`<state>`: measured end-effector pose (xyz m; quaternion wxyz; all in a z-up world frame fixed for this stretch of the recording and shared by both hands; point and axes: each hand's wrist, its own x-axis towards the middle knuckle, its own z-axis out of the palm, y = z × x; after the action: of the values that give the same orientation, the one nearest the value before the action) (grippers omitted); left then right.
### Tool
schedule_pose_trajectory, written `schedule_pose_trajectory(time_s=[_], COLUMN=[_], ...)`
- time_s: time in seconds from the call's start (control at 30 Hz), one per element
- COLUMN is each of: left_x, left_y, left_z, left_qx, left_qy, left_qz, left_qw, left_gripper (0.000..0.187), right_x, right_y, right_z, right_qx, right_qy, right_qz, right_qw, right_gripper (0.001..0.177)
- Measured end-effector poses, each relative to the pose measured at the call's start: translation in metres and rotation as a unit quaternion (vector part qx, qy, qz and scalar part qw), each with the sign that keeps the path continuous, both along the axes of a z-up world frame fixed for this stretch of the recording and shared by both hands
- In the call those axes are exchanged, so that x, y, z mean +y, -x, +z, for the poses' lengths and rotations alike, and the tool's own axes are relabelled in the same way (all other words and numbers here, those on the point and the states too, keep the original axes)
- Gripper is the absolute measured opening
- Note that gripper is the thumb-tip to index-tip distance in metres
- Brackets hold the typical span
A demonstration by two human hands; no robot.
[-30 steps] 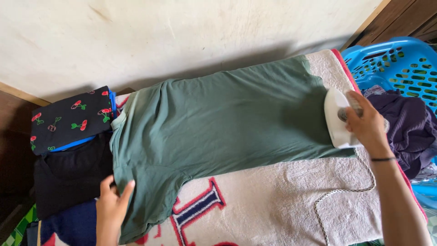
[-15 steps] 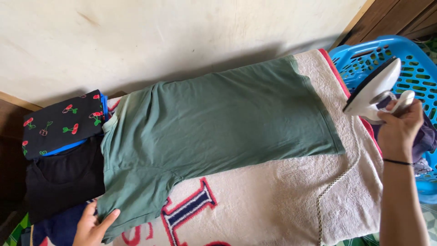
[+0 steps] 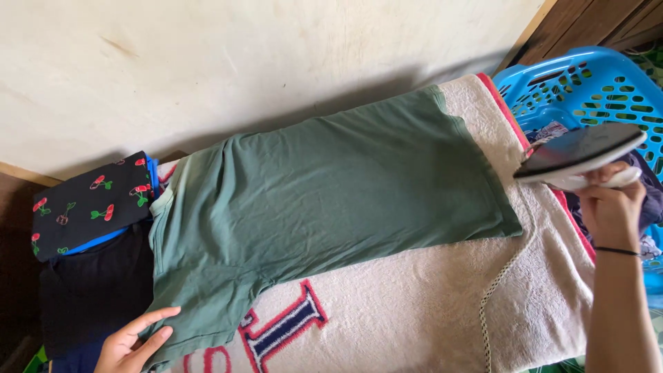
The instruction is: Ironing a green t-shirt and then folding it neatly on a workspace.
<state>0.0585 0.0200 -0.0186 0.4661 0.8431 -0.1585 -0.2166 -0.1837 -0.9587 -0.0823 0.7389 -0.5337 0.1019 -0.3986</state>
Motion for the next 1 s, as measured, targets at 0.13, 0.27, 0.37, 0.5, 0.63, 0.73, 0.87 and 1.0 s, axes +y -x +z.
schedule_pose_trajectory(time_s=[0.13,0.27,0.37,0.5,0.63,0.73,0.87,1.0], left_x=[-0.002,-0.002,0.005,0.006,0.016,0.026,0.001,-0.043], left_y=[0.0,-0.001,0.0,0.003,-0.001,-0.002,0.007,0.024], left_z=[-0.004,-0.018,-0.029,-0.016,-0.015,-0.028,-0.003,0.038], left_qx=[0.015,0.03,0.041,0.076,0.146,0.195,0.054,-0.102], left_qy=[0.053,0.051,0.044,0.061,0.122,0.122,0.063,-0.145], left_qz=[0.016,0.031,0.051,0.077,0.046,0.017,-0.011,0.109], left_qw=[0.998,0.998,0.997,0.992,0.981,0.973,0.997,0.978], left_gripper=[0.038,0.04,0.042,0.046,0.057,0.07,0.069,0.066], right_x=[-0.021,-0.021,-0.006,-0.015,-0.001,0.028,0.079,0.147], right_y=[0.016,0.005,-0.009,-0.028,-0.028,-0.026,-0.01,0.007], right_z=[0.017,0.031,0.046,0.04,0.057,0.077,0.087,0.081], right_qx=[0.059,0.124,0.124,0.158,0.213,0.209,0.244,0.277], right_qy=[0.034,0.046,0.036,0.018,0.047,0.069,0.155,0.444], right_qz=[-0.003,0.005,0.021,0.048,0.072,0.109,0.03,-0.232], right_qw=[0.998,0.991,0.991,0.986,0.973,0.969,0.957,0.82], right_gripper=[0.043,0.047,0.053,0.055,0.052,0.058,0.061,0.03])
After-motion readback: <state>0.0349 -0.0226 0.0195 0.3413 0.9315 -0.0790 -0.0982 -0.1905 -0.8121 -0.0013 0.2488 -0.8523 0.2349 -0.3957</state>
